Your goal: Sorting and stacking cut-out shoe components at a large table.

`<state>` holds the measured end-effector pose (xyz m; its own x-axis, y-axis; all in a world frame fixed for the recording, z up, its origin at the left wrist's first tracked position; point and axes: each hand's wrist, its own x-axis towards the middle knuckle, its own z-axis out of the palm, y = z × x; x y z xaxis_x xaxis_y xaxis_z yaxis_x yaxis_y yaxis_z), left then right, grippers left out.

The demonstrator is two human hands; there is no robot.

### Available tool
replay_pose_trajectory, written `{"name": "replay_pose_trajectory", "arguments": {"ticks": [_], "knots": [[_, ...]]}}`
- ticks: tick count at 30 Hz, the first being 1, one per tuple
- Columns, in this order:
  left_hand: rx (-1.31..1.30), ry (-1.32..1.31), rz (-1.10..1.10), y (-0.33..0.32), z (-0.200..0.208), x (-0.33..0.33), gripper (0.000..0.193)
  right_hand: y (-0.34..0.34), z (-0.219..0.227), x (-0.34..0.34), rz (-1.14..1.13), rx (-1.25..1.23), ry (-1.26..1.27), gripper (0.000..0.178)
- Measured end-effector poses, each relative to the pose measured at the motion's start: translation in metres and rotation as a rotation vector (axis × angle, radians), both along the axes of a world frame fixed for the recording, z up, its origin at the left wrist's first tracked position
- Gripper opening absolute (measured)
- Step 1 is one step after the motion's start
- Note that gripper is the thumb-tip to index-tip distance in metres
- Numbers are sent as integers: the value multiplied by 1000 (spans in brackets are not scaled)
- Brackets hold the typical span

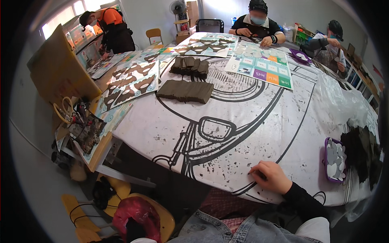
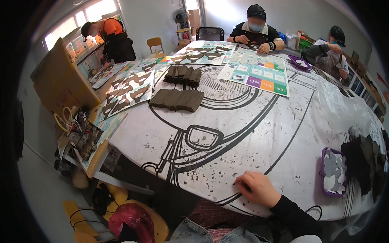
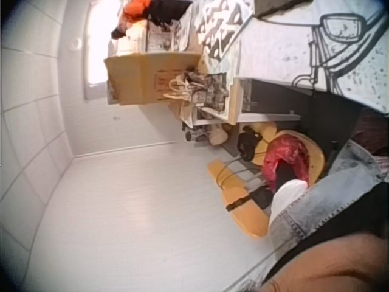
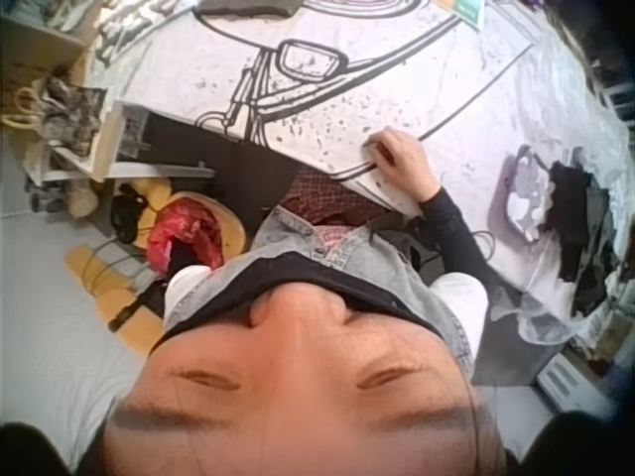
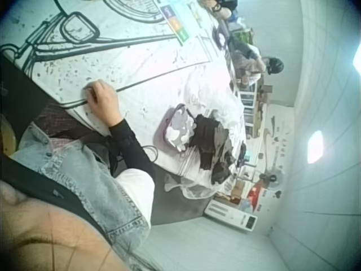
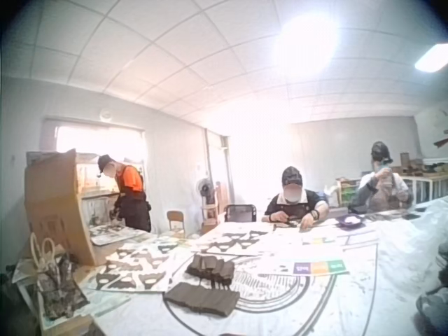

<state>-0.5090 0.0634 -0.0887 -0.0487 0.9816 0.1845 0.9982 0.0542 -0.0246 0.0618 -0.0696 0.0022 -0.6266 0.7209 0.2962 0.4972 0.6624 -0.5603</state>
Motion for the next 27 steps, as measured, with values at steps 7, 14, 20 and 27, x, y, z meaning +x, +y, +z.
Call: {"name": "replay_pose_trajectory", "arguments": {"ticks": [7, 14, 20, 27], "knots": [[-31, 0, 13, 13, 3, -6, 36, 5, 2, -2, -1, -13, -1, 14], [-76, -15, 53, -2, -8, -10, 37, -4, 5, 4, 17, -50, -7, 14], [-218, -121, 326, -165, -78, -33, 37, -2, 5, -9, 85, -87, -48, 13], [88, -453, 912, -496, -175, -9, 39, -15, 13, -13, -33, -18, -78, 18]]}}
